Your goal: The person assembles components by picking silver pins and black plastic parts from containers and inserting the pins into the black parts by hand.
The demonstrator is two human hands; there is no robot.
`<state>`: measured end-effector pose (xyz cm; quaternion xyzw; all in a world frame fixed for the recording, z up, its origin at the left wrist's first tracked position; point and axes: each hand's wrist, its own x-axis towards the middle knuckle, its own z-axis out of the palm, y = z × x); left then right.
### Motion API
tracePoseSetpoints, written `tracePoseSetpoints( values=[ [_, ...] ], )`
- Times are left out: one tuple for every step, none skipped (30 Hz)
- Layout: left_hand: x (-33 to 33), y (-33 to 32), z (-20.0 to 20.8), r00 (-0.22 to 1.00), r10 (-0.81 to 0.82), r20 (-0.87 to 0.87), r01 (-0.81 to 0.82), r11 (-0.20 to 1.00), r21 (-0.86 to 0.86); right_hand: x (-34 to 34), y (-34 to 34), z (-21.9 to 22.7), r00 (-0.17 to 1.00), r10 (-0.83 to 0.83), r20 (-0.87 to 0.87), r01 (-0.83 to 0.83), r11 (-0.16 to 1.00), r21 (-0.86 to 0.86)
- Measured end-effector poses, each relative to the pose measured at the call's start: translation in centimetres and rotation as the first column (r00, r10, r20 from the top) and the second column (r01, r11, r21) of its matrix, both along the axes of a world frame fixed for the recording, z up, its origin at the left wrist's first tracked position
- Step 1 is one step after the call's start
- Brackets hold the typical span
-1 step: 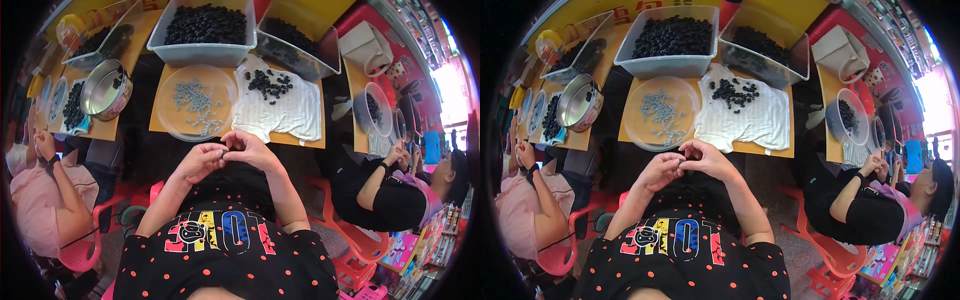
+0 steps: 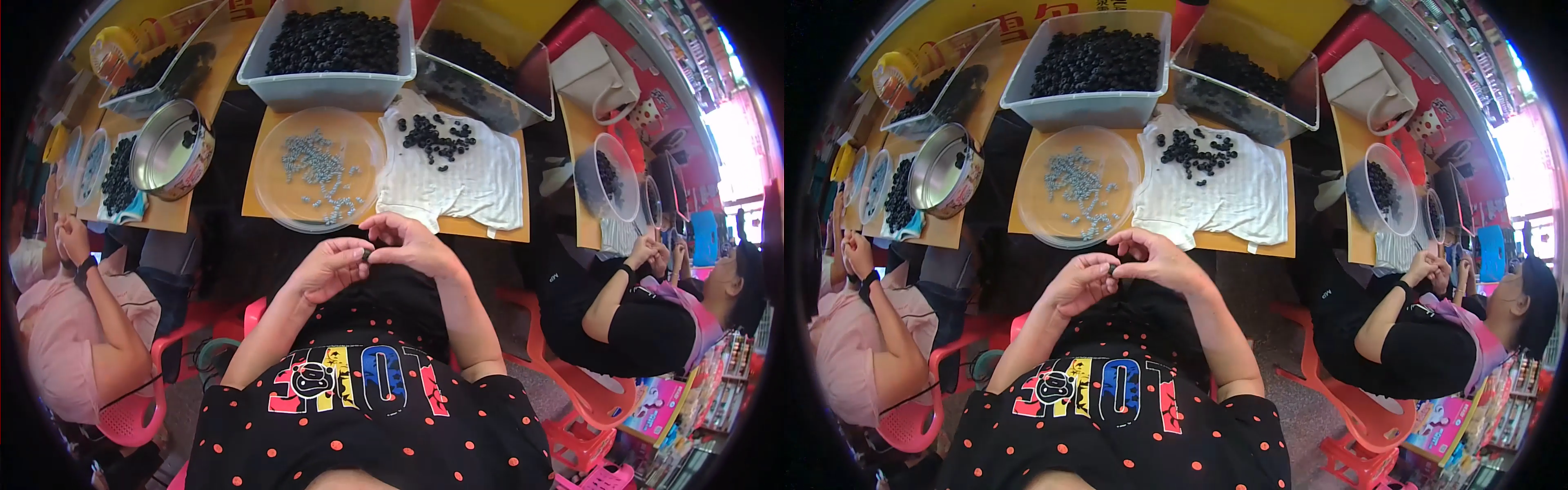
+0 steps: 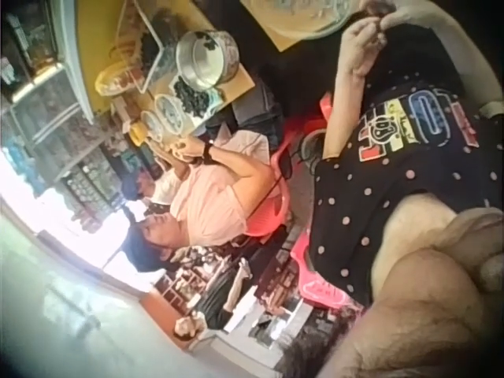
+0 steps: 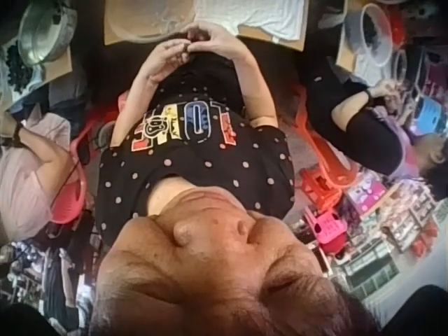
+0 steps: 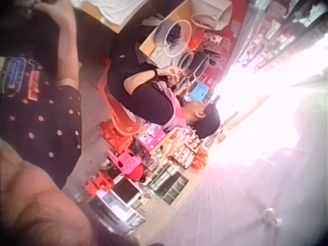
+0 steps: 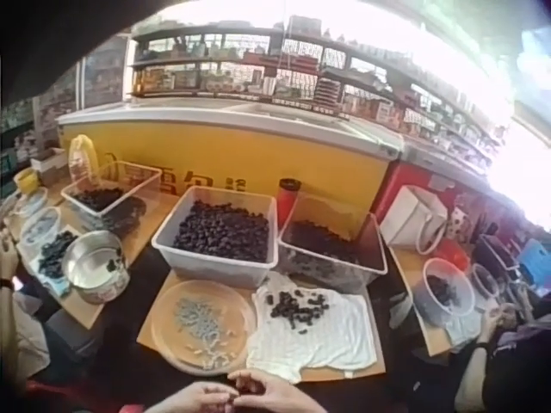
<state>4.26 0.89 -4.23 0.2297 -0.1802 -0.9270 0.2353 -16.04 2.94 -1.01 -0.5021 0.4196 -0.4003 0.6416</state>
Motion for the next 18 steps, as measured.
tracePoseSetpoints(
  values=[
    [-0.4, 0.3, 0.2, 0.999, 0.0, -0.034, 0.002, 0.998, 0.061, -1.3, -0.5, -0.1, 0.999, -0.001, -0.047, 0.001, 1.0, -0.001],
    [-0.9, 0.5, 0.5, 0.998, -0.002, -0.068, 0.01, 0.993, 0.121, -2.1, -0.9, -0.7, 0.976, -0.194, 0.1, 0.19, 0.98, 0.053],
    [-1.1, 0.4, 0.6, 0.997, -0.006, -0.073, 0.015, 0.993, 0.117, -4.1, -1.9, -2.2, 0.902, -0.406, -0.143, 0.386, 0.91, -0.149],
    [-1.2, 0.3, 0.7, 0.996, 0.016, -0.087, -0.004, 0.99, 0.143, -5.4, -2.7, -1.7, 0.772, -0.552, -0.317, 0.473, 0.831, -0.294],
    [-1.5, 0.1, 0.8, 0.994, 0.027, -0.104, -0.009, 0.986, 0.164, -6.7, -3.5, -2.0, 0.578, -0.683, -0.446, 0.508, 0.73, -0.458],
    [-1.6, 0.1, 0.8, 0.994, 0.024, -0.11, -0.006, 0.987, 0.159, -8.2, -4.0, -3.1, 0.574, -0.687, -0.446, 0.507, 0.726, -0.465],
    [-1.6, 0.1, 0.7, 0.996, 0.016, -0.084, -0.001, 0.984, 0.176, -9.8, -4.4, -4.5, 0.454, -0.732, -0.508, 0.418, 0.679, -0.604],
    [-1.5, 0.2, 0.6, 0.998, 0.016, -0.056, -0.005, 0.98, 0.197, -10.2, -4.8, -4.8, 0.329, -0.771, -0.545, 0.297, 0.632, -0.716],
    [-1.5, 0.1, 0.7, 0.999, 0.017, -0.046, -0.008, 0.983, 0.183, -10.6, -5.0, -5.1, 0.331, -0.771, -0.544, 0.297, 0.632, -0.716],
    [-1.3, 0.2, 0.7, 0.999, 0.021, -0.045, -0.013, 0.983, 0.184, -10.5, -5.2, -4.7, 0.302, -0.773, -0.558, 0.213, 0.625, -0.751],
    [-1.2, 0.3, 0.6, 0.999, 0.025, -0.034, -0.018, 0.982, 0.186, -10.3, -5.4, -4.5, 0.272, -0.775, -0.57, 0.128, 0.616, -0.777],
    [-1.0, 0.4, 0.5, 0.999, 0.027, -0.023, -0.022, 0.982, 0.188, -10.3, -5.6, -4.6, 0.275, -0.773, -0.572, 0.128, 0.619, -0.775],
    [-1.0, 0.4, 0.4, 0.999, 0.029, -0.022, -0.024, 0.981, 0.19, -10.3, -5.8, -4.6, 0.221, -0.762, -0.608, 0.056, 0.632, -0.773],
    [-0.9, 0.4, 0.3, 1.0, 0.025, -0.009, -0.023, 0.982, 0.188, -10.3, -6.0, -4.6, 0.164, -0.751, -0.64, -0.015, 0.647, -0.763],
    [-0.9, 0.4, 0.3, 1.0, 0.02, 0.004, -0.021, 0.982, 0.185, -10.4, -6.0, -4.6, 0.165, -0.749, -0.642, -0.014, 0.649, -0.761],
    [-0.9, 0.3, 0.3, 1.0, 0.023, 0.006, -0.024, 0.982, 0.188, -10.4, -6.2, -4.4, 0.159, -0.749, -0.644, -0.044, 0.646, -0.762],
    [-0.9, 0.2, 0.4, 1.0, 0.022, -0.001, -0.021, 0.982, 0.185, -10.3, -6.2, -4.3, 0.153, -0.748, -0.645, -0.074, 0.642, -0.763],
    [-1.0, 0.0, 0.6, 1.0, 0.02, -0.009, -0.018, 0.983, 0.183, -10.2, -6.1, -4.2, 0.155, -0.746, -0.648, -0.075, 0.645, -0.76]
  ],
)
